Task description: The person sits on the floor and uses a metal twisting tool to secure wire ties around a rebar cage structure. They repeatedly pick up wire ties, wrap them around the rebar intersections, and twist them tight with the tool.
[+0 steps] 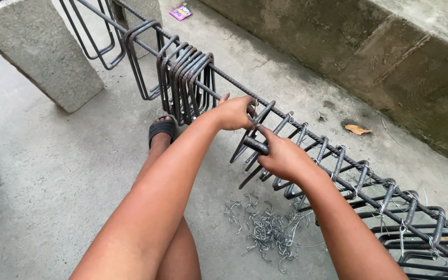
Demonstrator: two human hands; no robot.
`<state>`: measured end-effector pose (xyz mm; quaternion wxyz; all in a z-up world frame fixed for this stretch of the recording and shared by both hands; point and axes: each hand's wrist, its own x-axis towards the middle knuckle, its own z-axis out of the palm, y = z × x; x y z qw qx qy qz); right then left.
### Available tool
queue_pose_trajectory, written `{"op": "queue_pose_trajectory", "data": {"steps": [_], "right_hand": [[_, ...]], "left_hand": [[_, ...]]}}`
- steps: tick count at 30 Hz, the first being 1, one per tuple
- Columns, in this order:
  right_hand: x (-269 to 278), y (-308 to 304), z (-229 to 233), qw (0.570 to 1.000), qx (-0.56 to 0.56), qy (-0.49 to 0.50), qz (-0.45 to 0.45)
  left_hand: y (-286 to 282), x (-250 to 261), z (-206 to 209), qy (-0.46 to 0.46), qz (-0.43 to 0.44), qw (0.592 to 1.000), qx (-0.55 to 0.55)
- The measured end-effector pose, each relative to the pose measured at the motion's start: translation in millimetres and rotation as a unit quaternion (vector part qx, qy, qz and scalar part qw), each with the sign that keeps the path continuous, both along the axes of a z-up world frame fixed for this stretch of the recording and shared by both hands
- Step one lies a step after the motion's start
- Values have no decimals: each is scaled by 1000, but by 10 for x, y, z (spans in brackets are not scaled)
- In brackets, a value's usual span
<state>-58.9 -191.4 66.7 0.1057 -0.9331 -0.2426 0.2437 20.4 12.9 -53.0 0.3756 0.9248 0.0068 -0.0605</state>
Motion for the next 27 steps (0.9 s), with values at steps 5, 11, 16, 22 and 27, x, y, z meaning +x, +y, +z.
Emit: {"op": "queue_pose_trajectory", "data": {"steps": [5, 11, 16, 22, 27], "right_hand": [[23, 13, -6, 1000, -13, -16, 10], [69, -20, -23, 999, -15, -31, 26], [187, -63, -119, 997, -17, -59, 45], [167, -82, 53, 993, 3, -92, 73], [196, -342, 107, 986, -40, -94, 134]], "left_hand": [[-66, -81, 49, -13, -11, 1000, 24], [-155, -159, 55, -46, 1, 998, 46], [-191, -219, 63, -58, 12, 997, 58], [-202, -183, 42, -52, 24, 996, 62], [-167, -238, 88, -62, 21, 998, 10]]}}
